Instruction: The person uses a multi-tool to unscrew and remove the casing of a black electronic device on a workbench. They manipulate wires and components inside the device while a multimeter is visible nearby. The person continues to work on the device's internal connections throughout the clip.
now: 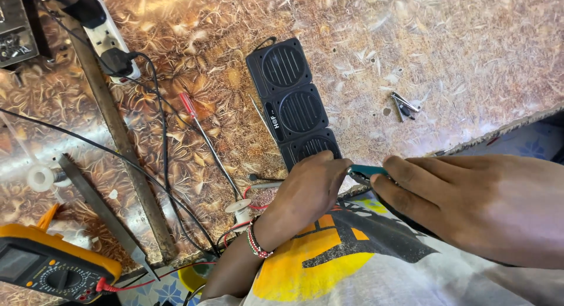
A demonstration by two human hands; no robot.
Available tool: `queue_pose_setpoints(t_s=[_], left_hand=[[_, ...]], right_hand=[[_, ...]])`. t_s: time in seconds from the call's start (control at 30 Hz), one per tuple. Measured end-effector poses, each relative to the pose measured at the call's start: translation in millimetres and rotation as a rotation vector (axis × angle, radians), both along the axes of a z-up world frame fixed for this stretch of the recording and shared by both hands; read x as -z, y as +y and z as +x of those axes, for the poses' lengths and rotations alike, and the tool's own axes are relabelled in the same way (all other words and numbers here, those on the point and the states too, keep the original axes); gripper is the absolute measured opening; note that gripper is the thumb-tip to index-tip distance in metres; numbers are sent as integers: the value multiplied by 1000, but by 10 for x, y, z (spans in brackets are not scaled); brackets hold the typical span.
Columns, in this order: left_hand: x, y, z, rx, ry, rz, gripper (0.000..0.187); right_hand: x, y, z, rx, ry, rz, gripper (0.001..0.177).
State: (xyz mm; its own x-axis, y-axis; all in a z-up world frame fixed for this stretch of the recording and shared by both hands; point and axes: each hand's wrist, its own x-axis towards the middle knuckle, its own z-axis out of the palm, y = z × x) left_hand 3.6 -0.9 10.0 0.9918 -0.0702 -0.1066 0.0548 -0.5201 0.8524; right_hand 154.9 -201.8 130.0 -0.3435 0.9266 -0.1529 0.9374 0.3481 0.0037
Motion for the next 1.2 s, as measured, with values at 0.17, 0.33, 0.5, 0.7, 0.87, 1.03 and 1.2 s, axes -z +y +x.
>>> queue_pose_setpoints(t_s=[0.17,0.33,0.5,0.7,0.87,1.03,1.2], left_hand=[[29,-20,4,23,85,54,20],[47,-37,-6,-2,77,38,18],[120,15,-24,-30,-130,-29,11],[-200,199,-168,-332,75,-433,32],[-234,186,-193,-407,94,-460,49],[-151,167,-162,-426,65,-464,39],[-230,145,-166,-472,132,-523,49]], right_hand=[[121,-14,-58,126,-24,-243,57],[38,219,-108,112,-206,-71,49],[233,351,-84,161,-73,35,26],[270,249,-51,318,220,311,21],[670,213,-150,172,313,720,16],[1180,187,-319,321,482,1073,15],[1229,109,-438,682,547,1174,14]])
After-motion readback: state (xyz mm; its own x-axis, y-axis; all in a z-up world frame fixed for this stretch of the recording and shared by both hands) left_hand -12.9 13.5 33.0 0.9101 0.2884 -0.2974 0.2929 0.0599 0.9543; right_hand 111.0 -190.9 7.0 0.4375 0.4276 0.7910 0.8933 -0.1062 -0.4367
